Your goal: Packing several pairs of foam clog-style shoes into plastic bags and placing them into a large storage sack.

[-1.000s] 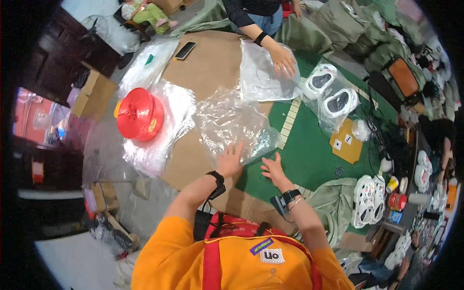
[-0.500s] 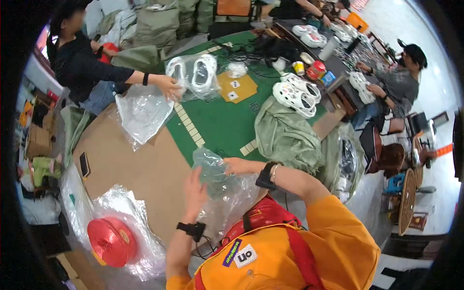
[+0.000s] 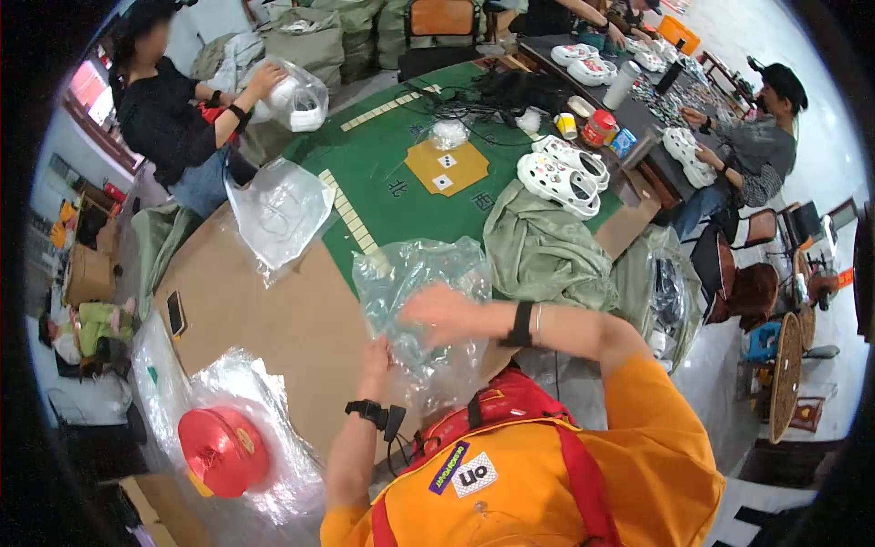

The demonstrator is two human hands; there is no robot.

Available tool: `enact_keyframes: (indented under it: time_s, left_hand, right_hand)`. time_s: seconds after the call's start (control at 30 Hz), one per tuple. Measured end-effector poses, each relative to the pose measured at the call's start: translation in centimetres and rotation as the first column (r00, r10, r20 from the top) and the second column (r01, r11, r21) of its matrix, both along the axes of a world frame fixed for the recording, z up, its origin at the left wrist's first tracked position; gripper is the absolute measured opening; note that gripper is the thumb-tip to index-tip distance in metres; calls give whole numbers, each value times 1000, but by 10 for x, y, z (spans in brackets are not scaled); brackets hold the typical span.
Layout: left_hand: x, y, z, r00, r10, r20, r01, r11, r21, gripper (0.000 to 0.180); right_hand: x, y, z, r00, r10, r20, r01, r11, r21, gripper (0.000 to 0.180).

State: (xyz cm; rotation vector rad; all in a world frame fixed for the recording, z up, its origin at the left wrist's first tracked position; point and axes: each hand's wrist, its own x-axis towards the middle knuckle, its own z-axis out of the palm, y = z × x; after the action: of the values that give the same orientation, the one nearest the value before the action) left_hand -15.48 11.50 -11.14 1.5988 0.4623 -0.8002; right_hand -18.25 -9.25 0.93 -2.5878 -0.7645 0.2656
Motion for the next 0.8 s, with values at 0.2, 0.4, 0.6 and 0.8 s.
enact_keyframes:
  time_s: [0.2, 0.4, 0.6, 0.8]
  left_hand:
    - [-1, 5, -35, 998, -70, -4, 70, 994, -79, 31]
    - [1, -29, 21, 915, -76, 397, -23, 971, 238, 58]
    - [-29, -83, 93, 192, -700, 688, 35, 706, 708, 56]
    - [-17, -60, 48, 194, -880, 434, 7, 444, 896, 37]
  right_hand:
    - [-56, -16, -46, 945, 61, 320, 11, 976, -218, 64]
    - [-32, -74, -61, 900, -399, -175, 367, 911, -190, 19]
    - [-10, -84, -70, 928, -363, -88, 373, 896, 241, 21]
    - [-2, -67, 8, 889, -123, -441, 247, 940, 237, 23]
